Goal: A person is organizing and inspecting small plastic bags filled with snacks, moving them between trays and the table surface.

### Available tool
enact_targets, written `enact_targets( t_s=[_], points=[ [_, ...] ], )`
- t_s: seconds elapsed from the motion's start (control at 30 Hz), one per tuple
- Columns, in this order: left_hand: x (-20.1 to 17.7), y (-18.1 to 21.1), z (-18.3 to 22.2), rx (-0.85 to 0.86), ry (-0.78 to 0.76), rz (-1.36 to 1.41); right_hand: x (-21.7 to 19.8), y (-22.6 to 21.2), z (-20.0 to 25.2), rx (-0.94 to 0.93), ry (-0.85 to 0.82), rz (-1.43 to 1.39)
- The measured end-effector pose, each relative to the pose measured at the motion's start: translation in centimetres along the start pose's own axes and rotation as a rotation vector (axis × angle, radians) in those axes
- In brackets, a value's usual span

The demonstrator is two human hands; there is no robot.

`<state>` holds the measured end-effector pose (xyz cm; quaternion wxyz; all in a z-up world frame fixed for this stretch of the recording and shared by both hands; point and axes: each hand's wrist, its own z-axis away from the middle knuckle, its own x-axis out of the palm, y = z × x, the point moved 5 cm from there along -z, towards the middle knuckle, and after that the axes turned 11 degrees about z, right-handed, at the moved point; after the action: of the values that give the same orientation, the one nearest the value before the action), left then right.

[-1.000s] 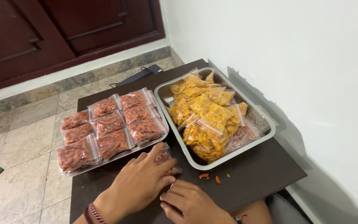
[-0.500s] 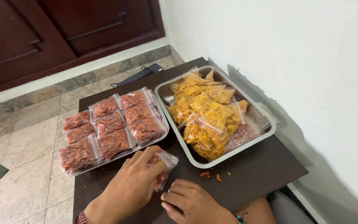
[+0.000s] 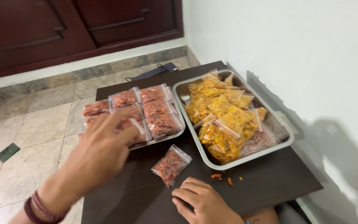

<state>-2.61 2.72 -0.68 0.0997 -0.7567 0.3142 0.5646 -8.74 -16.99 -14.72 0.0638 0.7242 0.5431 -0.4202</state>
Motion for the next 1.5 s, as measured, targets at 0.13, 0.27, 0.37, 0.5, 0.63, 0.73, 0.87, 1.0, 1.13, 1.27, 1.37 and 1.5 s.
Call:
enact_targets(
  t_s=[0.13, 0.27, 0.37, 0.5, 0.63, 0.73, 0.87, 1.0, 1.13, 1.27, 1.37, 1.5],
  points=[
    [-1.4, -3.8, -0.5, -0.111, -0.041, -0.118, 0.5, 0.5, 0.1, 0.055, -0.035, -0.027],
    [-1.8, -7.9, -0.6, -0.127, -0.109, -0.194, 1.3, 0.8, 0.3, -0.011, 0.014, 0.071],
    [-2.3, -9.4, -1.2, -0.304, -0.235, -0.146, 1.3, 0.5, 0.0, -0.055, 0.098, 0.03],
    [-2.3, -9.8, -1.9, -0.371, -0.263, -0.07, 1.9, 1.1, 0.5, 0.085, 0.024, 0.013],
    [-1.8, -9.6, -2.7, -0.343, -0.352, -0.1, 2.1, 1.4, 0.5, 0.075, 0.045, 0.038],
    [-1.2, -10.6, -2.9, -0.345, -0.388, -0.12, 1.9, 1.2, 0.4, 0.06, 0.051, 0.027],
    [-1.3, -11.3, -2.0, -0.527, -0.459, -0.019, 1.8, 1.1, 0.3, 0.05, 0.079, 0.024],
    [-1.7, -11.4, -1.7, -0.44, -0.348, 0.148, 1.8, 1.1, 0.4, 0.063, 0.04, 0.007],
    [-1.6, -12.7, -0.7, -0.462, -0.249, 0.051, 2.1, 1.4, 0.7, 0.096, 0.018, -0.018],
    [-1.3, -13.2, -0.3, -0.512, -0.299, 0.02, 1.8, 1.1, 0.4, 0.072, 0.019, 0.0],
    [-2.1, -9.8, -0.5, -0.514, -0.185, 0.052, 1.4, 0.9, 0.2, 0.077, 0.02, -0.032],
    [2.9, -5.3, -0.3, -0.14, -0.135, 0.036, 1.2, 0.5, 0.1, -0.003, 0.05, 0.019]
  ],
)
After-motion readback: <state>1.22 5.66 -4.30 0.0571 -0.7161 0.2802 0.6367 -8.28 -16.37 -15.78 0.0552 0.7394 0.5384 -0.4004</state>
